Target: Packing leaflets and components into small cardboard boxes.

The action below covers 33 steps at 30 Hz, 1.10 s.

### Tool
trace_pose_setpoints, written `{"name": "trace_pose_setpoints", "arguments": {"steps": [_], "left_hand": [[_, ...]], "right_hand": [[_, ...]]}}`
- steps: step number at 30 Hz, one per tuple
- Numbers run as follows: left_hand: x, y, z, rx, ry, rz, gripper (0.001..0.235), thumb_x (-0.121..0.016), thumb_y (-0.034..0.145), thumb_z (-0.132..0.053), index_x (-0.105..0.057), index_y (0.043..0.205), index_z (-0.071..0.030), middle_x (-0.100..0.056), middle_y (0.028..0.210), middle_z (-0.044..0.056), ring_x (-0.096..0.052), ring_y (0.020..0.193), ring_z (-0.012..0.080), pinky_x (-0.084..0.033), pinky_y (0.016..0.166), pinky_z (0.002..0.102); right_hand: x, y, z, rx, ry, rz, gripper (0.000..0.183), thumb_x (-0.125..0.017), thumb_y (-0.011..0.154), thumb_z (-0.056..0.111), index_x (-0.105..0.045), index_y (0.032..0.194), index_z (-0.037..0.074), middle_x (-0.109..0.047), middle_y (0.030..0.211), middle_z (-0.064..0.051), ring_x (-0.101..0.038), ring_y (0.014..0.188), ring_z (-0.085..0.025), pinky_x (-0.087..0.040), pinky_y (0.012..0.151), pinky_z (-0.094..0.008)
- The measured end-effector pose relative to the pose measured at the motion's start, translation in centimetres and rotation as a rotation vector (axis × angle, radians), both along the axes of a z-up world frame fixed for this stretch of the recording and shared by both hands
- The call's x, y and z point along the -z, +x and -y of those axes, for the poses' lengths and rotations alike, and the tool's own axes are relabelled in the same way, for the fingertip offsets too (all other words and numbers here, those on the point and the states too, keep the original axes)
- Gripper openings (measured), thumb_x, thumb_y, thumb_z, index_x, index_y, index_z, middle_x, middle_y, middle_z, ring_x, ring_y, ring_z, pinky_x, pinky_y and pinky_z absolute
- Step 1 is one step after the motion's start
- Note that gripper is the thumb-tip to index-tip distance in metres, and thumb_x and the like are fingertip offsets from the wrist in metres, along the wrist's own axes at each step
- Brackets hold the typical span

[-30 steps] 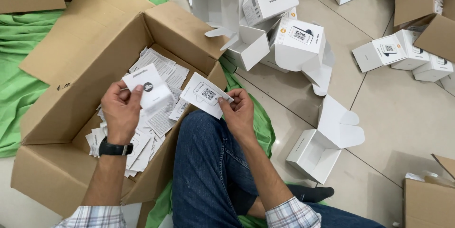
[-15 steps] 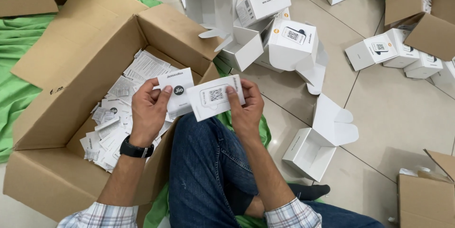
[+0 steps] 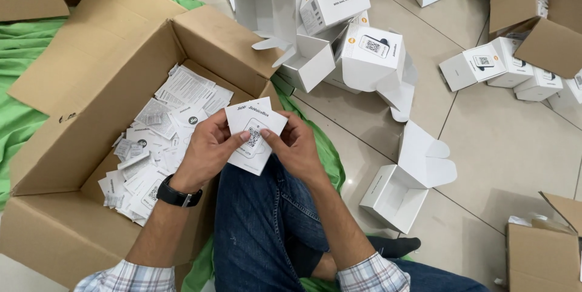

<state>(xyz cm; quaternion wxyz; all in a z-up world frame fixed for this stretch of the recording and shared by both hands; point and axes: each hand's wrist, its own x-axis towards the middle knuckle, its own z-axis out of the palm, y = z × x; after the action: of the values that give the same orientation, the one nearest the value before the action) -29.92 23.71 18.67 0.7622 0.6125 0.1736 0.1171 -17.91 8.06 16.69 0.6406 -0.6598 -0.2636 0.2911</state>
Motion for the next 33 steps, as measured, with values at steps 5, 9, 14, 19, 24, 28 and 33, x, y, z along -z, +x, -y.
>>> {"name": "trace_pose_setpoints", "arguments": {"steps": [5,9,14,19,24,28,33], "left_hand": [[3.7,-1.5,-3.9,-0.230,0.210,-0.054,0.033,-0.064,0.100,-0.013,-0.063,0.131,-0.002,-0.074,0.116,0.009,-0.072,0.102,0.0144,-0.062,0.087,0.030],[11.4,-1.9,-7.4,-0.343,0.549,-0.475,0.034,-0.070,0.096,-0.021,-0.067,0.124,-0.003,-0.074,0.114,0.011,-0.072,0.100,0.0209,-0.060,0.085,0.037],[14.6,-1.2,-6.6,-0.134,0.837,-0.844,0.050,-0.081,0.085,-0.032,-0.066,0.122,-0.002,-0.070,0.110,0.017,-0.069,0.102,0.0306,-0.057,0.087,0.045],[19.9,-0.9,-7.8,-0.079,1.013,-0.889,0.041,-0.083,0.081,-0.027,-0.073,0.115,-0.006,-0.069,0.110,0.018,-0.068,0.102,0.0340,-0.057,0.084,0.048],[15.7,-0.9,-7.2,-0.239,0.917,-0.712,0.025,-0.079,0.085,-0.023,-0.079,0.106,-0.010,-0.077,0.096,0.013,-0.073,0.089,0.0302,-0.058,0.085,0.046],[9.5,-0.3,-4.6,-0.354,0.722,-0.571,0.026,-0.079,0.087,-0.024,-0.078,0.108,-0.008,-0.078,0.094,0.011,-0.075,0.086,0.0231,-0.059,0.080,0.039],[2.1,1.2,2.3,-0.292,0.342,-0.157,0.022,-0.076,0.093,-0.016,-0.074,0.111,-0.003,-0.078,0.099,0.008,-0.073,0.089,0.0113,-0.059,0.076,0.024]], "right_hand": [[2.4,0.5,0.4,0.155,-0.066,-0.028,0.019,-0.067,0.099,0.014,-0.065,0.111,-0.001,-0.077,0.097,-0.011,-0.072,0.085,-0.012,-0.061,0.075,-0.029],[3.5,0.7,0.5,0.248,0.062,-0.076,0.017,-0.065,0.101,0.014,-0.063,0.111,0.001,-0.076,0.098,-0.009,-0.070,0.085,-0.009,-0.059,0.076,-0.026],[4.4,0.5,0.3,0.270,0.015,-0.061,0.017,-0.066,0.100,0.015,-0.064,0.109,0.001,-0.076,0.094,-0.008,-0.069,0.080,-0.009,-0.059,0.071,-0.026],[4.3,1.0,1.2,0.303,-0.019,-0.079,0.018,-0.068,0.100,0.015,-0.066,0.107,-0.001,-0.076,0.092,-0.008,-0.068,0.079,-0.009,-0.056,0.069,-0.025],[4.8,1.7,2.2,0.316,0.002,-0.102,0.021,-0.070,0.098,0.013,-0.067,0.111,-0.003,-0.075,0.091,-0.011,-0.068,0.074,-0.012,-0.057,0.063,-0.027],[3.4,1.6,2.9,0.355,-0.008,-0.113,0.029,-0.068,0.094,0.011,-0.058,0.119,0.000,-0.076,0.095,-0.010,-0.075,0.081,-0.012,-0.063,0.066,-0.028],[3.2,1.9,6.0,0.412,0.034,-0.138,0.023,-0.065,0.099,0.010,-0.059,0.117,-0.003,-0.075,0.092,-0.012,-0.073,0.079,-0.015,-0.063,0.067,-0.030]]}}
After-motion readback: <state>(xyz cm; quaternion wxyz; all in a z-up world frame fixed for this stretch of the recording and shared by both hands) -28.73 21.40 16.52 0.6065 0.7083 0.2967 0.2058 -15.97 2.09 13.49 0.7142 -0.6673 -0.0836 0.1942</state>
